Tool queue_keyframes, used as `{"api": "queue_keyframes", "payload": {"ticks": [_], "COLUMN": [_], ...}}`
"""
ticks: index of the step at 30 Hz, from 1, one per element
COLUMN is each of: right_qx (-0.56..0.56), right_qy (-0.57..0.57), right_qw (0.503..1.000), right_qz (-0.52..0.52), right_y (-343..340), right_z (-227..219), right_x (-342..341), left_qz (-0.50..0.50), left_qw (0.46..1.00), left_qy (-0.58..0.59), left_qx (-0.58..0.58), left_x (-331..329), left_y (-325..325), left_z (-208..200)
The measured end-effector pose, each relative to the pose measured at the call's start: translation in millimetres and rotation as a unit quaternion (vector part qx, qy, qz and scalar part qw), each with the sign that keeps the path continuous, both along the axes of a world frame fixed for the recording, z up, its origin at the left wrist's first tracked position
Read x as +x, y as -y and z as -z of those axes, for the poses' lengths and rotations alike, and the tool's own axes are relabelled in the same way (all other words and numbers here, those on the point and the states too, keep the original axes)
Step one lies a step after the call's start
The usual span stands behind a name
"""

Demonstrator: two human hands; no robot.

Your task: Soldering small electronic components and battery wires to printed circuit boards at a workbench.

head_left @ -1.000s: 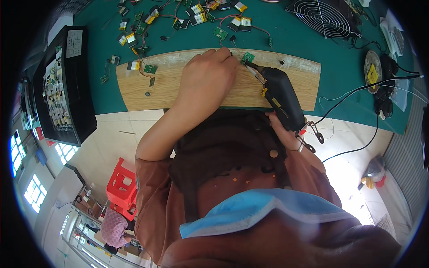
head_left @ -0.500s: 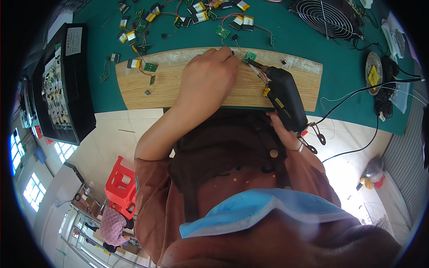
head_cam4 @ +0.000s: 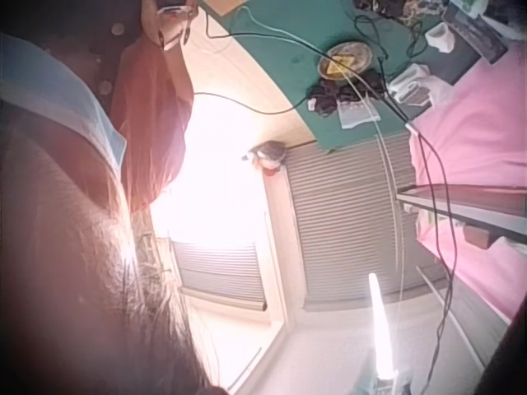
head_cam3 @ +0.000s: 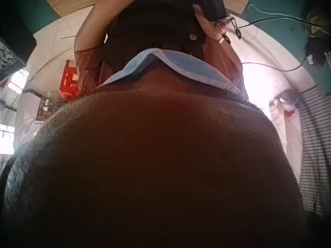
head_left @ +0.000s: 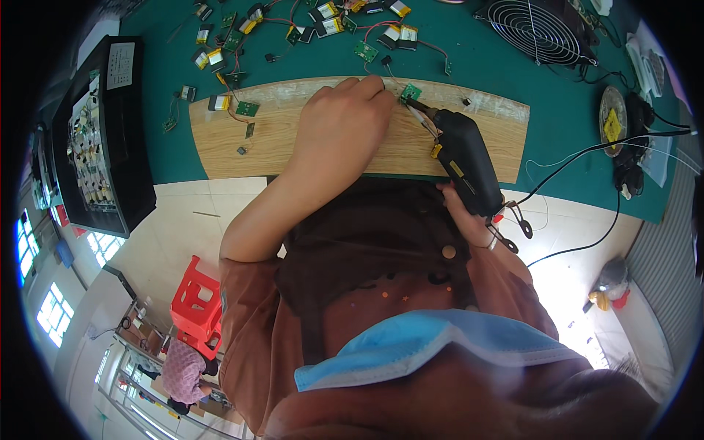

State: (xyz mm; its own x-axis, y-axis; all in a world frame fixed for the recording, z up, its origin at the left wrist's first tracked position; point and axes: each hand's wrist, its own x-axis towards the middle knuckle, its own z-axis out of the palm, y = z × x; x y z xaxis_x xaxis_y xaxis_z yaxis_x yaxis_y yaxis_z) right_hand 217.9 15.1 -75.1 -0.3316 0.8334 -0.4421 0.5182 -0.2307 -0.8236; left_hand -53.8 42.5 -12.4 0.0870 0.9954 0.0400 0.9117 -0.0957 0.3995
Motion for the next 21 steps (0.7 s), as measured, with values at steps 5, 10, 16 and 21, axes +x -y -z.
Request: {"api": "queue_keyframes", "payload": {"ticks": [5,10,16,21], "right_qx": [-0.001,-0.003,-0.013,-0.034], "right_qy": [0.009,0.013,0.026,-0.02], "right_qw": [1.0,1.0,1.0,0.999], "right_qz": [-0.007,-0.003,-0.007,0.031], "right_y": [-0.9,-1.7,-2.3,-0.1], "right_z": [-0.9,-3.3,-3.2,-1.3], "right_x": [1.3,-0.5,-0.6,1.3], "left_qz": [-0.001,-0.001,-0.009,-0.005], "left_qw": [1.0,1.0,1.0,1.0], "left_qy": [0.005,0.004,0.003,0.0], "left_qx": [-0.003,-0.008,-0.014,-0.014], "left_x": [0.3,0.2,1.6,2.3], "left_y": [-1.8,-3.1,-3.6,-3.7], "left_z": [0.3,0.3,-0.2,0.0]}}
